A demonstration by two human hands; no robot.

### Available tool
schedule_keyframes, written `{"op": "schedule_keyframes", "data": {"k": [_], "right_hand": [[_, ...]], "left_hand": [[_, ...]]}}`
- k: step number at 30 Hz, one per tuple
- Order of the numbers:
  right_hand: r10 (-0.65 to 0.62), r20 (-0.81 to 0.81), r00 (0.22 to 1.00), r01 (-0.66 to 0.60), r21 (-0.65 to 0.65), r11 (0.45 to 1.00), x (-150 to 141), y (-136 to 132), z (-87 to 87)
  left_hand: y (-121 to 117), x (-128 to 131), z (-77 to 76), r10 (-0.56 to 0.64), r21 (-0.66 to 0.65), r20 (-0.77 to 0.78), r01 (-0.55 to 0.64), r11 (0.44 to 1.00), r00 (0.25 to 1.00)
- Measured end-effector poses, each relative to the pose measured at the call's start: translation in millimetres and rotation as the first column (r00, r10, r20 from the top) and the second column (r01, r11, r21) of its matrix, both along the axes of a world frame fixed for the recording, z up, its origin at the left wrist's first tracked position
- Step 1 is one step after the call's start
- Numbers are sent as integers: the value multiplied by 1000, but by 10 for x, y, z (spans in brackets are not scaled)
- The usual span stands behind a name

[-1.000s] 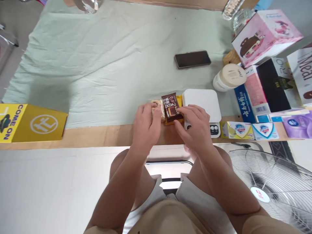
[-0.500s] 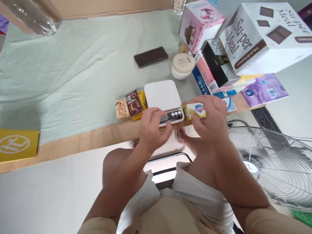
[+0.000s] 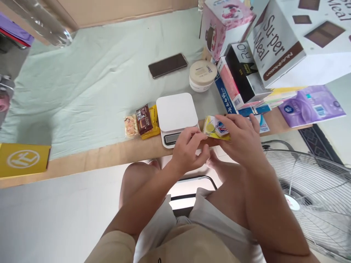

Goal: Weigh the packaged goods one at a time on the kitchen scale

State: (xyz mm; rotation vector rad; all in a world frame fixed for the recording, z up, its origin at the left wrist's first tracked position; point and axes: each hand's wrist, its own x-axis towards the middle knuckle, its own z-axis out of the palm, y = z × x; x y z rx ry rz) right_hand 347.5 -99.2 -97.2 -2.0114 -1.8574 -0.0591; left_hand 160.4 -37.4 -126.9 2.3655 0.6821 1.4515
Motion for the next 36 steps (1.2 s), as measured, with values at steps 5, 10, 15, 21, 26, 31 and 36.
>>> {"op": "schedule_keyframes", "data": {"k": [5,10,15,21,26,31,36], "right_hand": [[43,-131,990,-2,300,954,-190,181,-18],[43,-221,974,48,390,920,-517,580,-52],[24,-222,975,43,290,956,-766,905,-44],[30,-238,971,25,228,973,-920,1102,-99],[61,-333,941,3,188,982,-894,1078,-96],[24,-646,763,191,262,946,-666,953,-202],[26,-823,568,275,220,936,-583,941,-352]], "left_hand": [[119,-116,84,63,8,61,-63,998,996],[182,-269,127,74,-133,85,-63,989,994],[158,-463,131,-54,-554,239,182,813,969],[184,-599,113,-40,-759,485,444,476,873],[218,-559,72,95,-753,635,586,298,767],[167,-553,100,170,-748,657,607,268,735],[187,-546,147,167,-766,638,597,238,752]]}}
